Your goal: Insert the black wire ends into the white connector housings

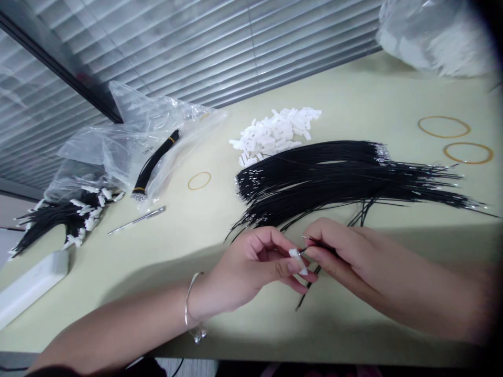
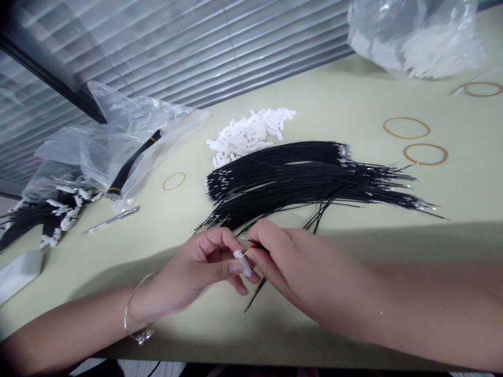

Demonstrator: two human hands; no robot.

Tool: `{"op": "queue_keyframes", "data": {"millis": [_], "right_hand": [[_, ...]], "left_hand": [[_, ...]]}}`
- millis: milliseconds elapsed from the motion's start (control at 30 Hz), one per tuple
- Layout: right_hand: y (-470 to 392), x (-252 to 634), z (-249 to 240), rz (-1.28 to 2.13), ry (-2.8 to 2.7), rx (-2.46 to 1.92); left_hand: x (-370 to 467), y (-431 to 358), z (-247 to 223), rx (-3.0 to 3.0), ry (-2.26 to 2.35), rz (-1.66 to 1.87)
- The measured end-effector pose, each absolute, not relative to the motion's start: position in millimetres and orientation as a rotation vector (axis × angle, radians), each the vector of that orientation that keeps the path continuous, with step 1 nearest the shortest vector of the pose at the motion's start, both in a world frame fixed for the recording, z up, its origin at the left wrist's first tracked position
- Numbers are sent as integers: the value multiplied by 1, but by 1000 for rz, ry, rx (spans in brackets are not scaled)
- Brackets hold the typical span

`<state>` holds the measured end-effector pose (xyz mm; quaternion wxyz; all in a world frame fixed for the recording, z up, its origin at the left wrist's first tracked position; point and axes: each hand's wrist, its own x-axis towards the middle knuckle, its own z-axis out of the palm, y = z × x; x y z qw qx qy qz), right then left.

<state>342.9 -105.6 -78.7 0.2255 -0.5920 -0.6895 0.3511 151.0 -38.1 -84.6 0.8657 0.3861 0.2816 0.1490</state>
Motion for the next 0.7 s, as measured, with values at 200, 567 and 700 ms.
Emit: {"op": "queue_keyframes", "data": {"millis": [200,567,700], "right_hand": [[-105,343,-79,982,-1965,-1689],[-96,348,-77,1173,-1776,-1513],[-93,350,-78,1217,-1708,-1498]], "left_hand": [[150,-39,-85,803,581,315],[150,-39,-86,790,614,321],[150,-37,-85,792,608,311]]}}
